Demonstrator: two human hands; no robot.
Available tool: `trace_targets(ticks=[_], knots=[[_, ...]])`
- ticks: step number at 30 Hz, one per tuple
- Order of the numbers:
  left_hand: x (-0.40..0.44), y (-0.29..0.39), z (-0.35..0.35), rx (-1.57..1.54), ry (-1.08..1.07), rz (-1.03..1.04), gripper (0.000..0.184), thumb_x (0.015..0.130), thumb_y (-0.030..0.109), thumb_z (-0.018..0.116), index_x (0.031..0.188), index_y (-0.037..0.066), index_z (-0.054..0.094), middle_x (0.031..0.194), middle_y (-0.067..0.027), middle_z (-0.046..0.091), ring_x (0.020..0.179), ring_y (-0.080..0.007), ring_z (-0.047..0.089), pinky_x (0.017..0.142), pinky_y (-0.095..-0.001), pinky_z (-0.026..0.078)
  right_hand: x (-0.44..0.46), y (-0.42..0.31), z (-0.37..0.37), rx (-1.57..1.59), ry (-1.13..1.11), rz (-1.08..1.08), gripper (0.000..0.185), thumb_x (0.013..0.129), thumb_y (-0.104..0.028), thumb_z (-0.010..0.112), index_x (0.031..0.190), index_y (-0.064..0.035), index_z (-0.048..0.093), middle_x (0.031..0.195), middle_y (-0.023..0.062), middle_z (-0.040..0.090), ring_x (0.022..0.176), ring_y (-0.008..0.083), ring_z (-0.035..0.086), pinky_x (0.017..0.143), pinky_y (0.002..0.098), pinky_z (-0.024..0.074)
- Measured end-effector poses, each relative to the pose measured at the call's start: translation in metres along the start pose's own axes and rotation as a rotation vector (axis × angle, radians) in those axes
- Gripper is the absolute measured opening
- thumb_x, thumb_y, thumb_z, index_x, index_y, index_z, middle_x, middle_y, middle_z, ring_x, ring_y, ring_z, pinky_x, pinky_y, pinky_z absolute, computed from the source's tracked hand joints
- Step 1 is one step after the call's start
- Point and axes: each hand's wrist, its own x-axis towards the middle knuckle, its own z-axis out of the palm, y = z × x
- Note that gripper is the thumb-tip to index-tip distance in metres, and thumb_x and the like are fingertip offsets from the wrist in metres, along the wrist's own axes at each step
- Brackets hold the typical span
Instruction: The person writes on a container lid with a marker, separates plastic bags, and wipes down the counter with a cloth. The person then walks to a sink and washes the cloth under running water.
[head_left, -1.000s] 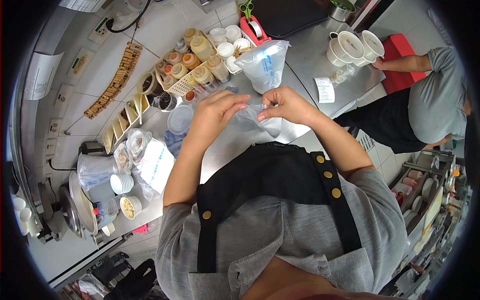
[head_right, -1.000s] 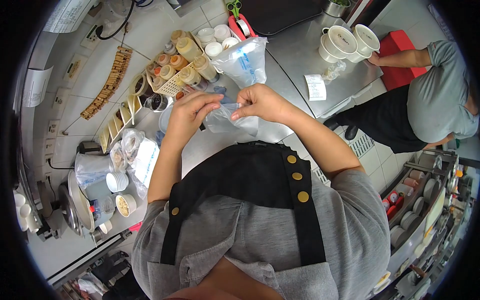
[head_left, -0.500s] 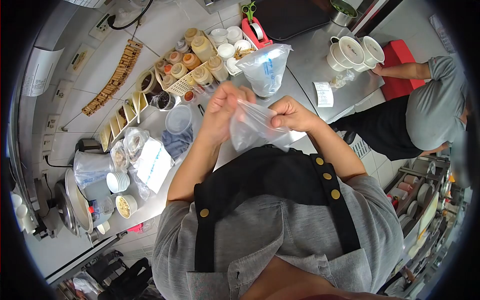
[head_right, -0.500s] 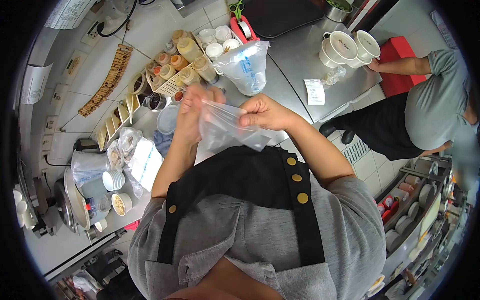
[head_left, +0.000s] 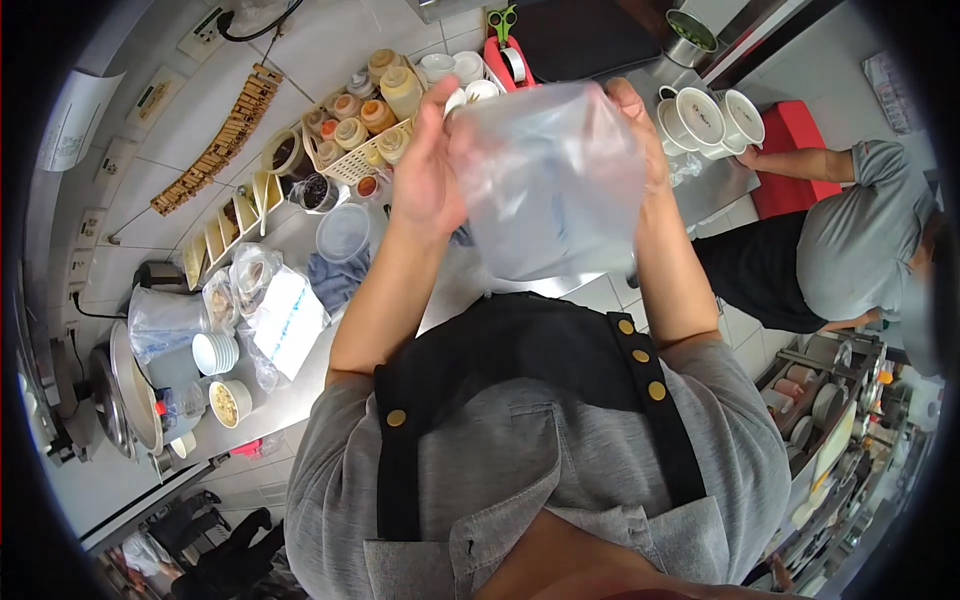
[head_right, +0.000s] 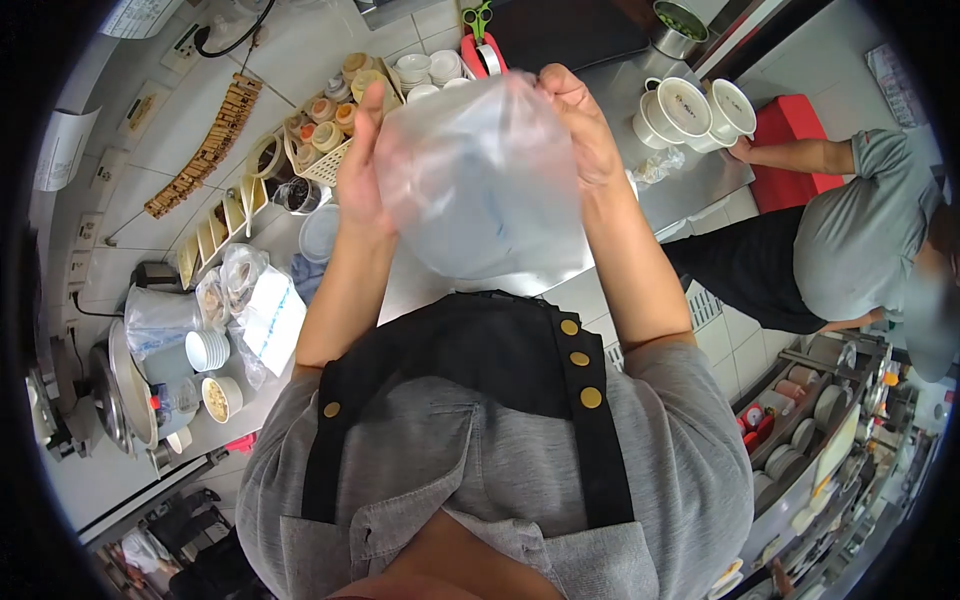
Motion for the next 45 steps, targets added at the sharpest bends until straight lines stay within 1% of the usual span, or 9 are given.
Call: trace_targets(ticks=[2, 7, 11, 19, 26, 30, 32, 40, 45], knots=[[0.016, -0.002, 0.011, -0.325, 0.002, -0.078, 0.058, 0.100, 0.055, 0.037, 0.146, 0.019, 0.039, 0.131, -0.0147, 0.057, 0.114, -0.0276, 0.060, 0.088, -0.0413, 0.054, 0.010, 0.007, 0.021, 0.086, 0.542, -0.082, 0.023, 0.092, -0.010, 0.060, 0.115, -0.0083, 0.060, 0.106, 0.0100, 0.065, 0.094, 0.0188, 0.065, 0.084, 0.0353, 0.0555], [0.038, -0.060, -0.083, -0.462, -0.158, -0.373, 0.090, 0.084, 0.084, 0.030, 0.150, 0.022, 0.035, 0.125, -0.0065, 0.058, 0.079, -0.0163, 0.059, 0.046, -0.0208, 0.034, -0.018, 0.069, -0.127, -0.831, 0.218, -0.017, 0.036, 0.099, -0.019, 0.050, 0.132, -0.0072, 0.055, 0.125, 0.0079, 0.062, 0.114, 0.0230, 0.059, 0.095, 0.0403, 0.0504], [0.034, -0.112, -0.141, -0.396, 0.155, -0.501, 0.087, 0.080, 0.086, 0.033, 0.134, 0.020, 0.051, 0.097, 0.0002, 0.064, 0.064, -0.0118, 0.055, 0.040, -0.0194, 0.028, -0.064, 0.098, -0.147, 0.269, 0.733, 0.230, 0.036, 0.098, -0.010, 0.053, 0.133, -0.0071, 0.054, 0.108, 0.0006, 0.067, 0.089, 0.0126, 0.064, 0.072, 0.0271, 0.0543], [0.037, -0.176, -0.178, -0.054, 0.400, -0.297, 0.054, 0.088, 0.013, 0.067, 0.139, 0.014, 0.049, 0.096, 0.0058, 0.064, 0.062, -0.0033, 0.053, 0.044, -0.0171, 0.030, -0.099, 0.130, -0.192, -0.031, 0.669, 0.269, 0.042, 0.093, 0.001, 0.053, 0.133, -0.0132, 0.054, 0.118, -0.0001, 0.065, 0.082, 0.0065, 0.058, 0.057, 0.0206, 0.0393], [-0.012, -0.154, -0.227, 0.729, 0.520, 0.015, 0.034, 0.085, -0.005, 0.061, 0.117, 0.005, 0.062, 0.089, 0.0023, 0.058, 0.078, -0.0065, 0.052, 0.072, -0.0184, 0.043, -0.147, 0.187, -0.166, -0.788, 1.191, 0.150, 0.023, 0.085, -0.001, 0.055, 0.108, -0.0040, 0.058, 0.091, 0.0035, 0.062, 0.073, 0.0101, 0.054, 0.068, 0.0267, 0.0462], [-0.096, -0.106, -0.223, 0.901, 0.528, -0.065, 0.024, 0.086, -0.004, 0.061, 0.108, 0.005, 0.066, 0.089, 0.0030, 0.059, 0.066, -0.0035, 0.049, 0.062, -0.0189, 0.042, -0.108, 0.207, -0.083, -1.628, -0.025, 0.261, 0.038, 0.083, -0.009, 0.066, 0.120, -0.0061, 0.058, 0.115, 0.0149, 0.058, 0.105, 0.0282, 0.056, 0.092, 0.0390, 0.0463], [-0.133, -0.082, -0.240, 0.952, 0.574, -0.021, 0.021, 0.088, -0.001, 0.062, 0.107, 0.005, 0.066, 0.089, 0.0028, 0.060, 0.062, -0.0026, 0.048, 0.059, -0.0189, 0.041, -0.088, 0.231, -0.073, -1.947, -0.138, 0.169, 0.059, 0.082, -0.013, 0.069, 0.138, -0.0103, 0.051, 0.137, 0.0146, 0.047, 0.116, 0.0363, 0.047, 0.100, 0.0438, 0.0417], [-0.226, 0.051, -0.325, 1.527, 1.312, 0.325, 0.011, 0.089, 0.006, 0.061, 0.098, 0.007, 0.068, 0.083, -0.0073, 0.066, 0.066, -0.0189, 0.061, 0.061, -0.0331, 0.049, -0.069, 0.260, -0.133, -2.019, -0.220, 0.275, 0.017, 0.082, -0.020, 0.070, 0.091, -0.0072, 0.064, 0.093, 0.0086, 0.058, 0.096, 0.0292, 0.058, 0.078, 0.0406, 0.0491], [-0.237, 0.058, -0.318, 1.883, 1.340, -0.087, 0.048, 0.075, 0.046, 0.078, 0.102, 0.008, 0.068, 0.102, -0.0149, 0.064, 0.094, -0.0310, 0.064, 0.080, -0.0431, 0.051, -0.056, 0.243, -0.097, -2.018, -0.092, 0.533, 0.030, 0.076, -0.024, 0.076, 0.093, -0.0075, 0.059, 0.098, 0.0077, 0.059, 0.098, 0.0300, 0.058, 0.081, 0.0415, 0.0485]])
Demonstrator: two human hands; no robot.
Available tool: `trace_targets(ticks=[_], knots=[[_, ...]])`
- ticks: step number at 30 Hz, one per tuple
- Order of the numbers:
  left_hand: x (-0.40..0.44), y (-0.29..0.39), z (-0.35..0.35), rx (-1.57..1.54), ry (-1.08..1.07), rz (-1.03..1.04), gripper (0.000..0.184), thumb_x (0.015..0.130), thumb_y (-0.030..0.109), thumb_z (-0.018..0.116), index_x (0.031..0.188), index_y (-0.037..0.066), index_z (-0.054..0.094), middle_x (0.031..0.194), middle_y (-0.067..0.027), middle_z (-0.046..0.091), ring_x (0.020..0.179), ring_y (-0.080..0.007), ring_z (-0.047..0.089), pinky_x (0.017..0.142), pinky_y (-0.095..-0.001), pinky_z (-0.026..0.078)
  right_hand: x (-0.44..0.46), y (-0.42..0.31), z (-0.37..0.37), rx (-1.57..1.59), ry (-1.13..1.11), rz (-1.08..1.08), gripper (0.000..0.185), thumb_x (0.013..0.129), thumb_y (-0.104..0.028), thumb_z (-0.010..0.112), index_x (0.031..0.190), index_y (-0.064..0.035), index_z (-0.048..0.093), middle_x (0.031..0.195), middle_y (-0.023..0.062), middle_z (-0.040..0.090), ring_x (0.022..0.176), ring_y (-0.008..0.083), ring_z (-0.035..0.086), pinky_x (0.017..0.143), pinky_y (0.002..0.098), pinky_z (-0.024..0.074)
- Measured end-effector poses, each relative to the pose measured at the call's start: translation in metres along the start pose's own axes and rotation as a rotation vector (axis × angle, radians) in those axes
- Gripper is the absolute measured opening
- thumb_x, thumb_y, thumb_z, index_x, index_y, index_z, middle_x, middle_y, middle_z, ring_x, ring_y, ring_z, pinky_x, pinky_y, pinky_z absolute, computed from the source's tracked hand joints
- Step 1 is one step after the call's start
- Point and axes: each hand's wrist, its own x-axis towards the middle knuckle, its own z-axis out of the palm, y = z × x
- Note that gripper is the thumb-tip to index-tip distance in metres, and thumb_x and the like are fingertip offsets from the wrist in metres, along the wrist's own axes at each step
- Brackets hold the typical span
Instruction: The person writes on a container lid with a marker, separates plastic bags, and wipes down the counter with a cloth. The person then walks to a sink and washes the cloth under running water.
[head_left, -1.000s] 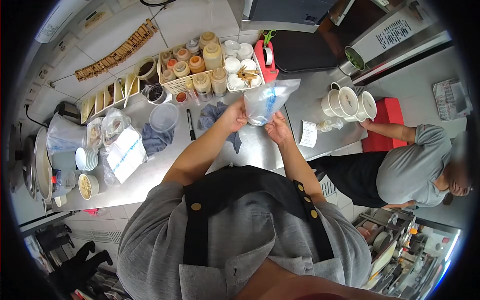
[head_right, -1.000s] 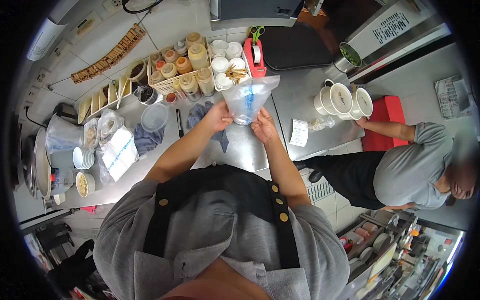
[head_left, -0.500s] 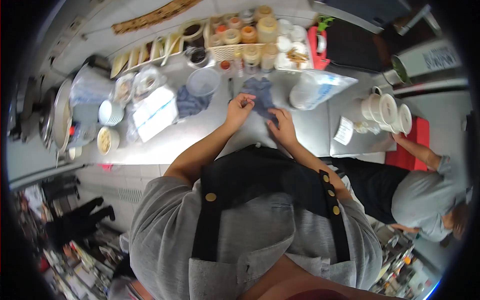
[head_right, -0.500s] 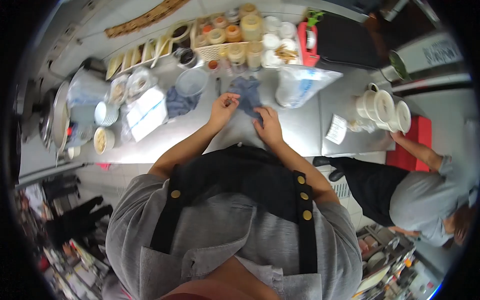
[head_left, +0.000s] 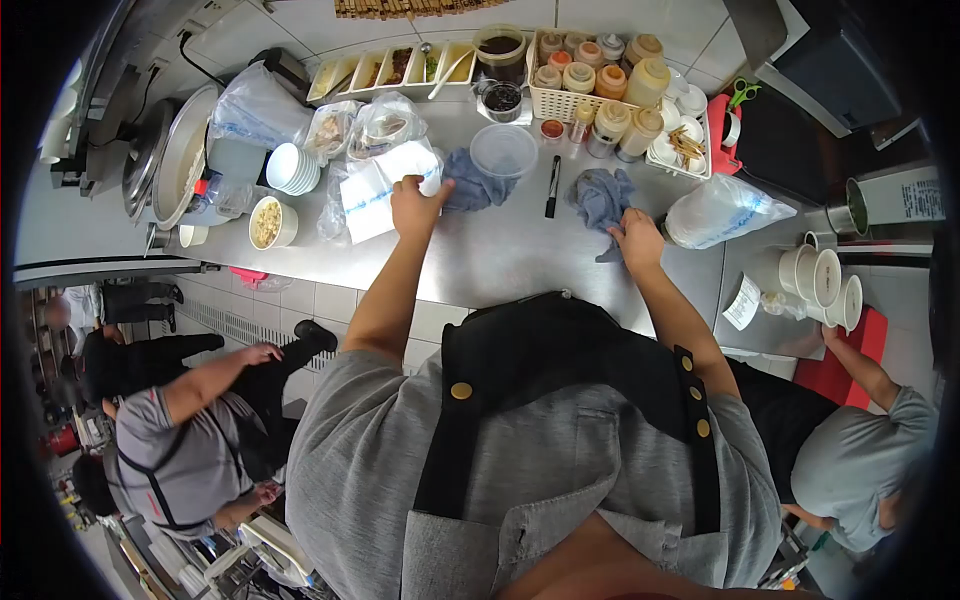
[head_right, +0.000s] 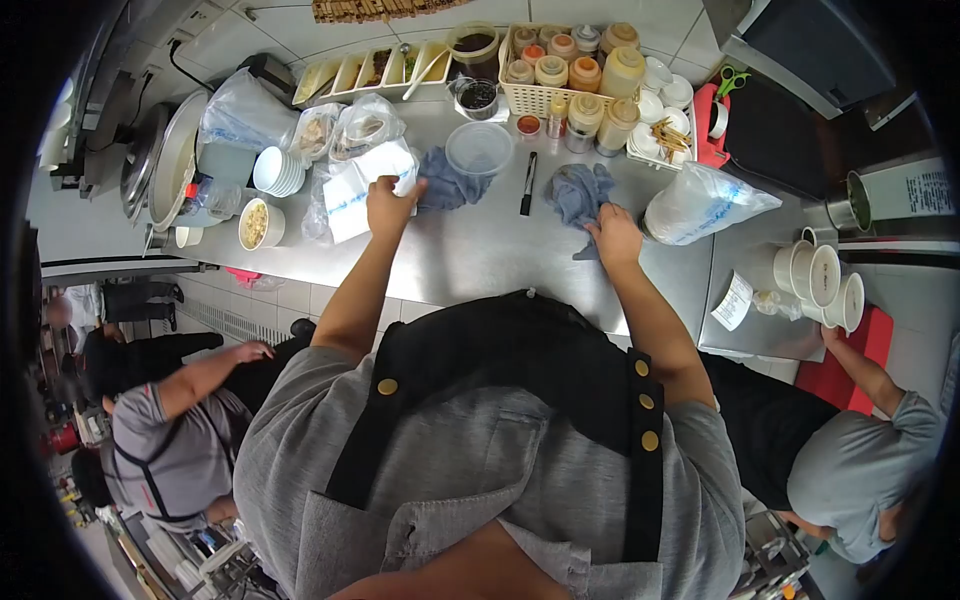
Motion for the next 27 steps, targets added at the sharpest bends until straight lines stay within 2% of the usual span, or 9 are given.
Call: trace_targets(ticks=[5, 7, 8, 11, 16, 19, 24, 26, 27], knots=[[0.001, -0.025, 0.015, -0.091, -0.224, -0.155, 0.030, 0.083, 0.037, 0.073, 0.093, 0.009, 0.073, 0.094, -0.0147, 0.069, 0.086, -0.0328, 0.068, 0.077, -0.0433, 0.052, -0.019, -0.040, -0.025, 0.075, 0.292, -0.122, 0.039, 0.075, -0.023, 0.077, 0.106, -0.0083, 0.057, 0.105, 0.0084, 0.061, 0.100, 0.0317, 0.057, 0.085, 0.0406, 0.0479], [0.007, -0.050, 0.032, -0.354, -0.189, -0.229, 0.024, 0.086, 0.028, 0.070, 0.087, 0.005, 0.074, 0.080, -0.0136, 0.070, 0.071, -0.0280, 0.068, 0.070, -0.0399, 0.053, -0.023, -0.047, -0.030, 0.169, 0.218, -0.216, 0.037, 0.078, -0.022, 0.075, 0.109, -0.0084, 0.058, 0.104, 0.0095, 0.060, 0.099, 0.0322, 0.058, 0.084, 0.0411, 0.0481], [0.013, -0.065, 0.046, -0.669, -0.230, -0.366, 0.021, 0.084, 0.022, 0.073, 0.085, 0.001, 0.073, 0.069, -0.0115, 0.068, 0.061, -0.0194, 0.064, 0.061, -0.0336, 0.051, -0.023, -0.051, -0.033, 0.169, 0.218, -0.210, 0.037, 0.078, -0.022, 0.075, 0.109, -0.0084, 0.058, 0.104, 0.0095, 0.060, 0.099, 0.0322, 0.058, 0.084, 0.0411, 0.0481], [0.014, -0.049, 0.016, -0.755, -0.344, -0.353, 0.021, 0.079, 0.018, 0.079, 0.082, -0.001, 0.071, 0.069, -0.0094, 0.067, 0.058, -0.0122, 0.059, 0.057, -0.0279, 0.047, -0.022, -0.070, -0.045, 0.298, 0.058, -0.204, 0.035, 0.081, -0.023, 0.073, 0.108, -0.0085, 0.058, 0.104, 0.0093, 0.061, 0.097, 0.0320, 0.059, 0.082, 0.0421, 0.0486], [0.016, -0.034, 0.004, -0.499, -0.232, -0.094, 0.024, 0.073, 0.015, 0.084, 0.069, 0.001, 0.065, 0.074, -0.0057, 0.068, 0.059, -0.0099, 0.056, 0.057, -0.0254, 0.044, -0.016, -0.101, -0.071, 0.401, -0.153, -0.201, 0.033, 0.081, -0.024, 0.074, 0.106, -0.0088, 0.058, 0.107, 0.0084, 0.061, 0.100, 0.0304, 0.059, 0.083, 0.0405, 0.0487], [0.008, 0.016, -0.024, -0.757, -0.258, 0.036, 0.022, 0.077, 0.006, 0.080, 0.068, 0.004, 0.060, 0.085, -0.0056, 0.068, 0.076, -0.0114, 0.063, 0.069, -0.0228, 0.048, -0.016, -0.109, -0.084, 0.417, -0.046, -0.408, 0.040, 0.080, -0.024, 0.075, 0.112, -0.0090, 0.059, 0.116, 0.0093, 0.060, 0.110, 0.0317, 0.057, 0.093, 0.0399, 0.0462], [-0.023, 0.116, -0.081, -0.946, -1.157, 0.231, 0.018, 0.084, -0.004, 0.069, 0.088, 0.005, 0.054, 0.091, -0.0053, 0.068, 0.084, -0.0091, 0.064, 0.077, -0.0204, 0.049, -0.012, -0.131, -0.125, 0.381, 0.150, -0.640, 0.051, 0.080, -0.024, 0.076, 0.125, -0.0082, 0.056, 0.133, 0.0126, 0.055, 0.125, 0.0341, 0.048, 0.107, 0.0423, 0.0369], [-0.031, 0.150, -0.097, -1.009, -1.225, 0.275, 0.021, 0.085, -0.005, 0.067, 0.096, 0.005, 0.052, 0.091, -0.0047, 0.068, 0.083, -0.0079, 0.064, 0.077, -0.0195, 0.048, -0.010, -0.120, -0.136, 0.355, 0.144, -0.670, 0.054, 0.082, -0.025, 0.075, 0.128, -0.0072, 0.055, 0.139, 0.0143, 0.052, 0.129, 0.0341, 0.044, 0.110, 0.0425, 0.0336], [-0.031, 0.163, -0.106, -1.072, -1.270, 0.310, 0.026, 0.087, -0.007, 0.064, 0.105, 0.005, 0.050, 0.090, -0.0042, 0.067, 0.082, -0.0068, 0.063, 0.077, -0.0186, 0.047, -0.008, -0.111, -0.141, 0.449, -0.053, -0.607, 0.048, 0.084, -0.024, 0.073, 0.125, -0.0062, 0.057, 0.132, 0.0128, 0.056, 0.124, 0.0288, 0.049, 0.105, 0.0396, 0.0376]])
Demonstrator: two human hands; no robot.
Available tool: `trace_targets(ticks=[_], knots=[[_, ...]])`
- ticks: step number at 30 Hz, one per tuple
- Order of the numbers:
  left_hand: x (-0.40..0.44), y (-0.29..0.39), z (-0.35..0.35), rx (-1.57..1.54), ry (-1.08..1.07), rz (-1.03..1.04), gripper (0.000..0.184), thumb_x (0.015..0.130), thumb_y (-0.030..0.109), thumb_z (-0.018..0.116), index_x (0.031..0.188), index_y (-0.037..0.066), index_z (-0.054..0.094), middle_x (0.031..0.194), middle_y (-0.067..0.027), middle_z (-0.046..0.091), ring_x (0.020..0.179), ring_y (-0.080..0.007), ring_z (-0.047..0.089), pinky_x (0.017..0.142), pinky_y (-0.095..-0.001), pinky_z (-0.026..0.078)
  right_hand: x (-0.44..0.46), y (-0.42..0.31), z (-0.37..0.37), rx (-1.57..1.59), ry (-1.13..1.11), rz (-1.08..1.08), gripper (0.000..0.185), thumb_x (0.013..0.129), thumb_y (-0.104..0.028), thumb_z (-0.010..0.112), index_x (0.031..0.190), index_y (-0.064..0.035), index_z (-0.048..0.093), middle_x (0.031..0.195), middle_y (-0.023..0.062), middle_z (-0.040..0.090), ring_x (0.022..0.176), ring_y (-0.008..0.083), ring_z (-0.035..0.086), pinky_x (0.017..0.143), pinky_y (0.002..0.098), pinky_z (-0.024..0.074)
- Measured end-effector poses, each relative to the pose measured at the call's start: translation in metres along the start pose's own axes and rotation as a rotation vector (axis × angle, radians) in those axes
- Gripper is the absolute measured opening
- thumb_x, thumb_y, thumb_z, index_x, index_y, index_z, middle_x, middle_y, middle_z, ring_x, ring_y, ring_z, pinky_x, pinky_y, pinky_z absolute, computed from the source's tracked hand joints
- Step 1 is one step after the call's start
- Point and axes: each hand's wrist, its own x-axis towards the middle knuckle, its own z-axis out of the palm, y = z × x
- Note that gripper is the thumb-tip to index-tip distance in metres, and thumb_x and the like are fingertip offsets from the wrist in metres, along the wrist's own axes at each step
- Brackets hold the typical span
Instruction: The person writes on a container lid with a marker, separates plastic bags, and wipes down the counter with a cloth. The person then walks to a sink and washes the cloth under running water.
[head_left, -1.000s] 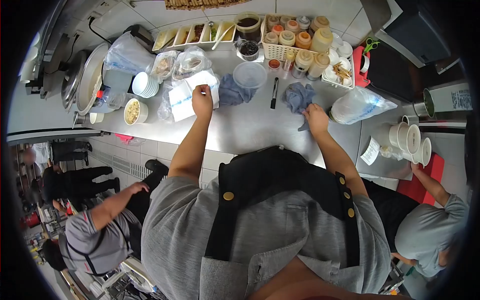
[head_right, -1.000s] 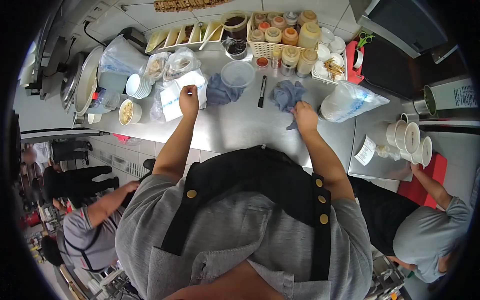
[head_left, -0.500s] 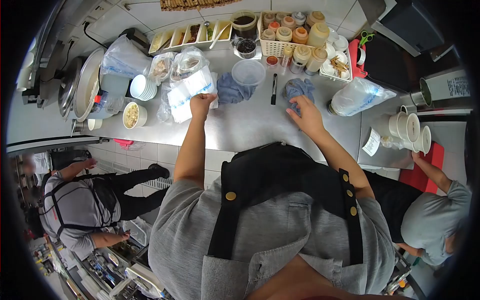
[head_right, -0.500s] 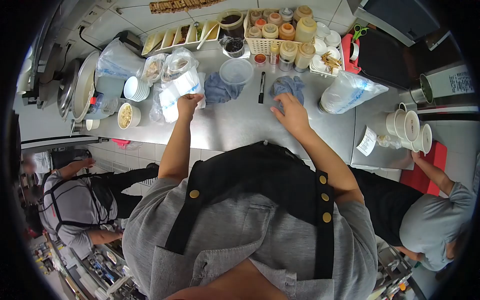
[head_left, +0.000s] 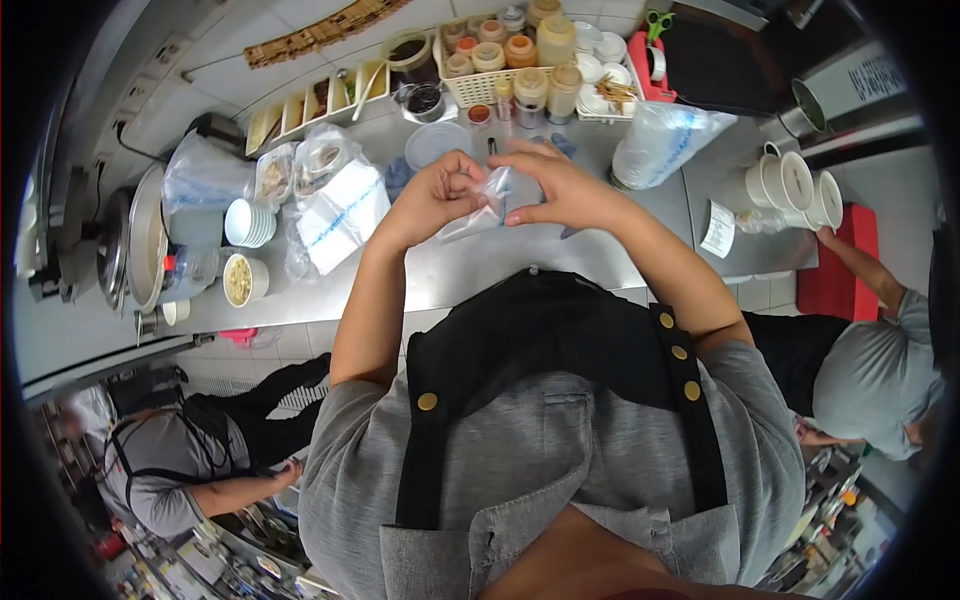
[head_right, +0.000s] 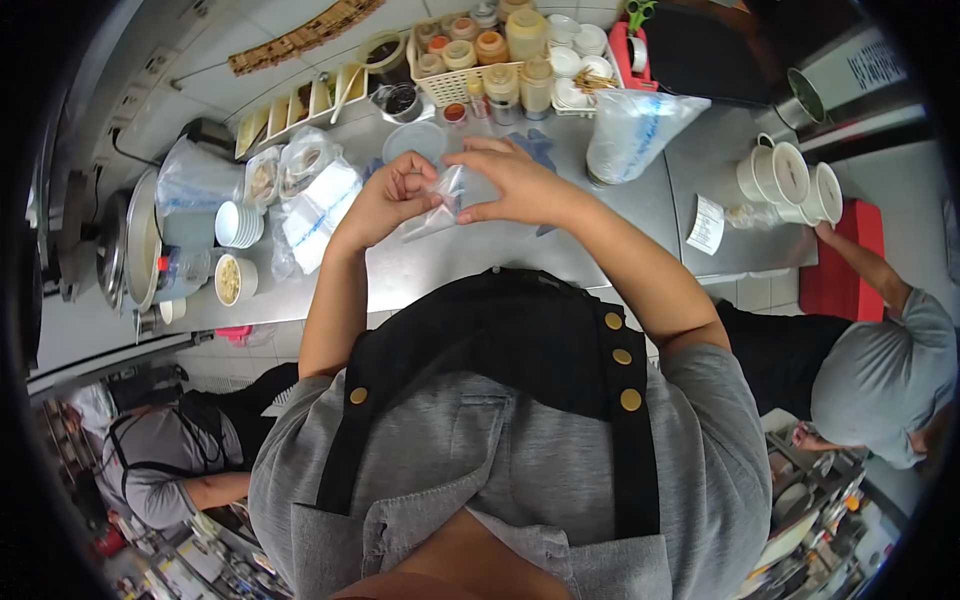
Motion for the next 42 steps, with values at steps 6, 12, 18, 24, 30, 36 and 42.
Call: trace_targets(ticks=[6, 12, 18, 24, 30, 36, 42], knots=[[0.027, 0.020, 0.015, 0.041, -0.131, 0.046, 0.039, 0.088, -0.002, 0.066, 0.121, 0.006, 0.048, 0.104, -0.0042, 0.065, 0.095, -0.0091, 0.060, 0.083, -0.0240, 0.046, -0.025, 0.031, -0.034, 0.543, -0.193, 0.337, 0.023, 0.092, -0.022, 0.069, 0.100, -0.0006, 0.064, 0.085, -0.0050, 0.061, 0.082, 0.0032, 0.052, 0.073, 0.0227, 0.0432], [0.056, 0.031, 0.063, 0.470, 0.056, 0.598, 0.048, 0.075, 0.001, 0.080, 0.117, 0.006, 0.057, 0.113, -0.0024, 0.063, 0.105, -0.0164, 0.059, 0.095, -0.0295, 0.044, -0.045, 0.022, -0.047, 0.672, 0.057, 0.500, 0.013, 0.089, -0.016, 0.072, 0.090, -0.0043, 0.066, 0.077, -0.0060, 0.059, 0.068, 0.0019, 0.049, 0.060, 0.0199, 0.0397], [0.085, 0.006, 0.054, 0.305, 0.204, 0.614, 0.024, 0.074, -0.004, 0.076, 0.089, 0.005, 0.061, 0.107, -0.0111, 0.068, 0.100, -0.0259, 0.064, 0.095, -0.0374, 0.046, -0.079, 0.022, -0.075, 1.072, 0.304, 0.518, 0.020, 0.092, -0.025, 0.069, 0.094, -0.0053, 0.066, 0.073, -0.0032, 0.059, 0.063, 0.0058, 0.051, 0.057, 0.0223, 0.0409], [0.086, -0.024, -0.030, -0.200, 0.508, 0.377, 0.015, 0.093, 0.019, 0.061, 0.083, 0.008, 0.060, 0.084, -0.0081, 0.066, 0.078, -0.0213, 0.064, 0.069, -0.0350, 0.048, -0.112, 0.005, -0.121, 0.559, 0.449, 0.629, 0.017, 0.090, -0.020, 0.071, 0.089, -0.0043, 0.065, 0.073, -0.0032, 0.060, 0.065, 0.0029, 0.051, 0.057, 0.0207, 0.0415], [0.076, 0.076, 0.065, 1.261, 0.358, 0.532, 0.037, 0.068, 0.036, 0.083, 0.092, 0.010, 0.072, 0.094, -0.0030, 0.063, 0.071, -0.0219, 0.062, 0.063, -0.0340, 0.049, -0.093, -0.005, -0.116, 0.425, 0.381, 0.513, 0.029, 0.076, -0.018, 0.084, 0.076, -0.0049, 0.059, 0.072, -0.0038, 0.059, 0.065, 0.0047, 0.050, 0.058, 0.0229, 0.0406], [0.081, 0.109, 0.114, 0.833, -0.089, 0.891, 0.047, 0.059, 0.024, 0.089, 0.102, 0.013, 0.072, 0.105, -0.0009, 0.062, 0.082, -0.0165, 0.064, 0.068, -0.0310, 0.051, -0.082, -0.014, -0.114, 0.467, 0.302, 0.493, 0.031, 0.073, -0.015, 0.086, 0.077, -0.0047, 0.058, 0.075, -0.0032, 0.059, 0.068, 0.0041, 0.050, 0.060, 0.0225, 0.0411], [0.093, 0.105, 0.105, 1.120, -0.230, 0.669, 0.025, 0.071, 0.014, 0.082, 0.092, 0.009, 0.071, 0.097, -0.0031, 0.064, 0.081, -0.0178, 0.064, 0.067, -0.0292, 0.050, -0.084, -0.030, -0.121, 0.386, 0.315, 0.301, 0.027, 0.073, -0.017, 0.085, 0.087, -0.0041, 0.065, 0.091, -0.0004, 0.062, 0.084, 0.0075, 0.053, 0.073, 0.0244, 0.0433]])
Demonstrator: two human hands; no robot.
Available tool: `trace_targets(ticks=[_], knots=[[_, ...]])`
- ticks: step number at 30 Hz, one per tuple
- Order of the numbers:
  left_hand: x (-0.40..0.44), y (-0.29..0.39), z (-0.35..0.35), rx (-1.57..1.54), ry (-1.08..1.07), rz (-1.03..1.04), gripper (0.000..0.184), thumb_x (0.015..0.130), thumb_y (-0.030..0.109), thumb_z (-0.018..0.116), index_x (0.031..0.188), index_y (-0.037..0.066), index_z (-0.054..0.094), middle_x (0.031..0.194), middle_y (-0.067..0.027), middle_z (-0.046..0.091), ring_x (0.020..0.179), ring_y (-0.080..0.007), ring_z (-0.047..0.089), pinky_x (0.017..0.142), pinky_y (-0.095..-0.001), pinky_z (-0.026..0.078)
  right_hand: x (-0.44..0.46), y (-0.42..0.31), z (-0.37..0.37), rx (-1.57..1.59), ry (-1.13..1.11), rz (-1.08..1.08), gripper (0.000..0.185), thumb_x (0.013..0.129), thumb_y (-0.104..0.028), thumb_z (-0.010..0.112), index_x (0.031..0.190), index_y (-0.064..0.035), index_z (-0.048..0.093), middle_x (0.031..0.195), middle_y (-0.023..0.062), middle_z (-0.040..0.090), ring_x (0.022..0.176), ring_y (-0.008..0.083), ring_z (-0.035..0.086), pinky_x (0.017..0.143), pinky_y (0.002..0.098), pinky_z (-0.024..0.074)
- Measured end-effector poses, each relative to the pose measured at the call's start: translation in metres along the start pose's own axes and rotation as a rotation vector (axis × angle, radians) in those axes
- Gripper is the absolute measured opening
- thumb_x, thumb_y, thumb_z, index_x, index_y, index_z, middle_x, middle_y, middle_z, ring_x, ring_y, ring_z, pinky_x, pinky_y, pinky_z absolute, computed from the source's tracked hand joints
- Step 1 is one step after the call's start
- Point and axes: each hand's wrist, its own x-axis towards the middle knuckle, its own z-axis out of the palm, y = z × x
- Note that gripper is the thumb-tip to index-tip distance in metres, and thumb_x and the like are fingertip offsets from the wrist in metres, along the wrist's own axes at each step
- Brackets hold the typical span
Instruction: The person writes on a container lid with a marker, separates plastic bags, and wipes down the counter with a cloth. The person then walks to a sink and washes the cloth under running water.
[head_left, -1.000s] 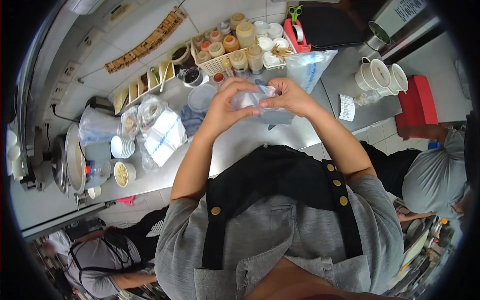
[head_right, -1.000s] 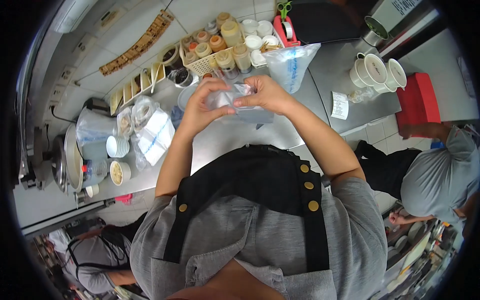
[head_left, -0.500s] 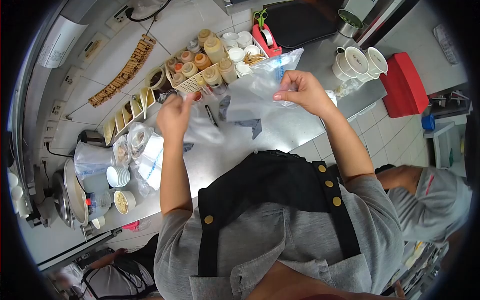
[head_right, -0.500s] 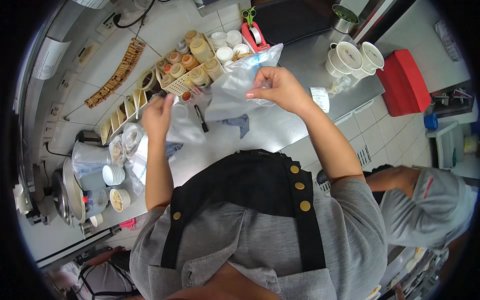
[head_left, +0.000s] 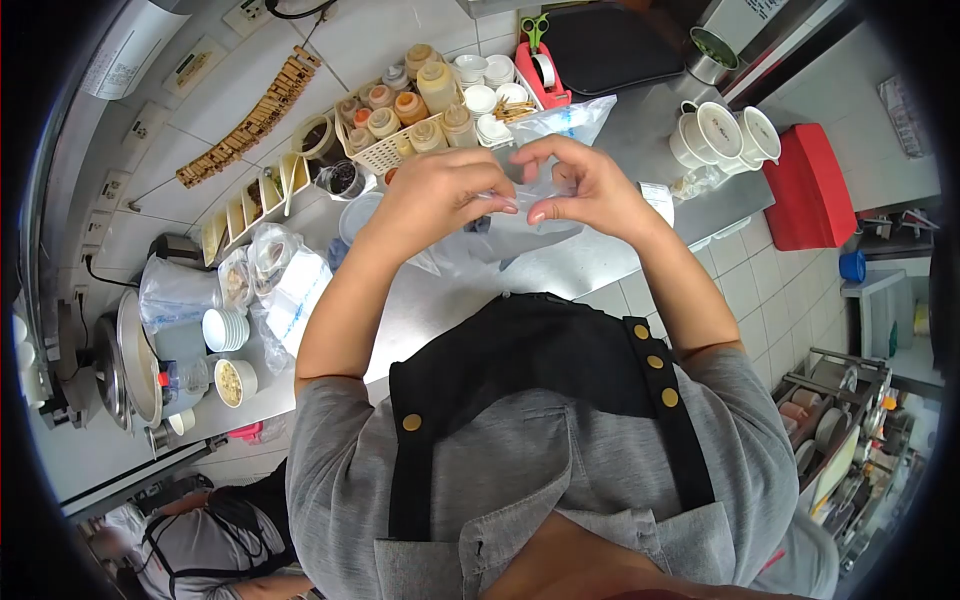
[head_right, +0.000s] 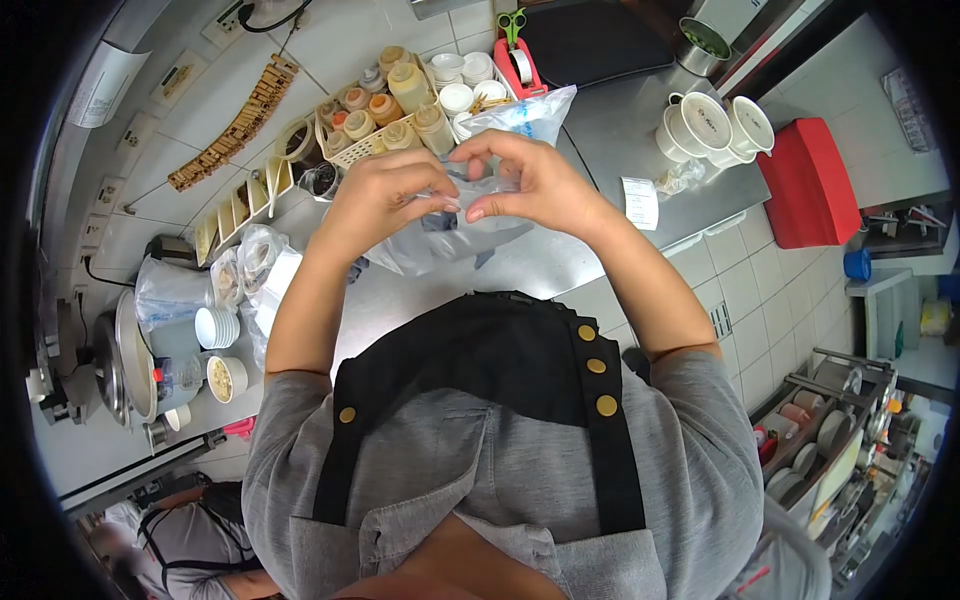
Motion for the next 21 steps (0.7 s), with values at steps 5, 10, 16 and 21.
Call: trace_targets(ticks=[5, 10, 16, 21], knots=[[0.002, -0.007, 0.011, -0.634, 0.195, 0.040, 0.019, 0.075, 0.016, 0.082, 0.082, 0.005, 0.068, 0.084, -0.0043, 0.064, 0.074, -0.0174, 0.062, 0.066, -0.0297, 0.048, -0.003, 0.026, -0.010, -0.057, -0.018, -0.240, 0.022, 0.080, -0.021, 0.079, 0.084, -0.0035, 0.066, 0.098, 0.0013, 0.062, 0.087, 0.0116, 0.054, 0.080, 0.0264, 0.0436], [-0.011, -0.026, 0.036, -1.227, 0.041, 0.126, 0.016, 0.080, 0.017, 0.079, 0.081, 0.004, 0.070, 0.082, -0.0038, 0.065, 0.078, -0.0129, 0.061, 0.070, -0.0282, 0.047, -0.010, 0.033, -0.012, 0.324, -0.158, -0.174, 0.035, 0.094, -0.033, 0.064, 0.072, -0.0058, 0.058, 0.089, 0.0061, 0.061, 0.084, 0.0159, 0.055, 0.083, 0.0316, 0.0447], [-0.011, -0.008, 0.055, -1.043, -0.303, -0.079, 0.014, 0.088, 0.017, 0.073, 0.089, 0.003, 0.070, 0.088, -0.0033, 0.067, 0.074, -0.0097, 0.059, 0.068, -0.0253, 0.045, -0.014, 0.023, -0.013, 1.030, -0.274, -0.264, 0.036, 0.101, -0.036, 0.052, 0.081, -0.0068, 0.050, 0.074, 0.0009, 0.052, 0.068, 0.0085, 0.048, 0.067, 0.0255, 0.0448], [-0.005, -0.005, 0.054, -1.457, 0.026, -0.078, 0.028, 0.100, 0.027, 0.057, 0.096, 0.001, 0.068, 0.090, -0.0022, 0.067, 0.079, -0.0100, 0.060, 0.073, -0.0263, 0.047, -0.018, 0.037, -0.024, 0.445, -0.012, -0.089, 0.031, 0.101, -0.034, 0.053, 0.085, -0.0071, 0.050, 0.069, -0.0002, 0.052, 0.059, 0.0073, 0.048, 0.059, 0.0231, 0.0431]])
